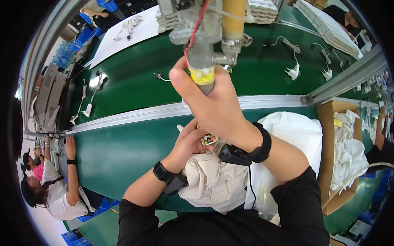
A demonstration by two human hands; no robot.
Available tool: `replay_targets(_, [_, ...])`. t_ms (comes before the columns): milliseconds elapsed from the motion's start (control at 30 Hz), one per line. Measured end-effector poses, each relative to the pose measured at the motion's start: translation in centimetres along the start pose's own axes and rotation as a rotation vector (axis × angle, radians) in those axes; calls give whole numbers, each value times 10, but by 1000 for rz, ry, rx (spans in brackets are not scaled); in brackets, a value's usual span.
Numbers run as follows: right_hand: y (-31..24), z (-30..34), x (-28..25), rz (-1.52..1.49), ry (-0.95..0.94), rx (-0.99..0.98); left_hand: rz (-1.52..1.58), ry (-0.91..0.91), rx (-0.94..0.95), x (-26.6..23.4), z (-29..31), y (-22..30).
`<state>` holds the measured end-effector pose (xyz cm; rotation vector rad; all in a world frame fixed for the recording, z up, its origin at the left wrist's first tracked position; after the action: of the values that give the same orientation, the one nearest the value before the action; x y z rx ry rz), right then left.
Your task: The person picks up a circuit board from the conveyor belt, applies glue to it using a dispenser, and then places the board back onto the belt. This process is repeated for several circuit boards.
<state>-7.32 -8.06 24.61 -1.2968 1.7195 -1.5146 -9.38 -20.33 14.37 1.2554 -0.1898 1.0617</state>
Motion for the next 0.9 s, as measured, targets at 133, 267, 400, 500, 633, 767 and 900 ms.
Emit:
replay_targets(133, [4, -3, -4, 24, 13, -14, -34, -23, -6, 3, 1, -3])
replay_targets(267, [8, -4, -4, 25, 29, -18, -49, -69, -37, 2, 1, -3])
replay_targets(400, [12, -5, -8, 29, 41, -40, -50, -86, -14, 2, 1, -7])
replay_targets(500, [13, -3, -10, 27, 35, -42, -45, -91, 3, 2, -1, -10])
replay_targets(633, [15, -2, -9, 21, 16, -35, -46, -91, 7, 2, 0, -8])
replay_targets(767, [16, -3, -7, 27, 14, -54, -33, -88, 2, 2, 1, -5])
replay_targets(900, [12, -5, -7, 9, 19, -48, -33, -97, 13, 0, -1, -8])
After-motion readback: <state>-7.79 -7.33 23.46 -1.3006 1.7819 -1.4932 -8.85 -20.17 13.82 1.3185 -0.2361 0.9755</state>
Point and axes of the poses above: each hand's wrist, its own z-axis away from the middle knuckle, its own x-axis out of the palm, y = z × x, the point moved 1 cm from there along -z, towards the middle knuckle, and after that the axes turned 7 degrees about y, right-handed, at the moved point
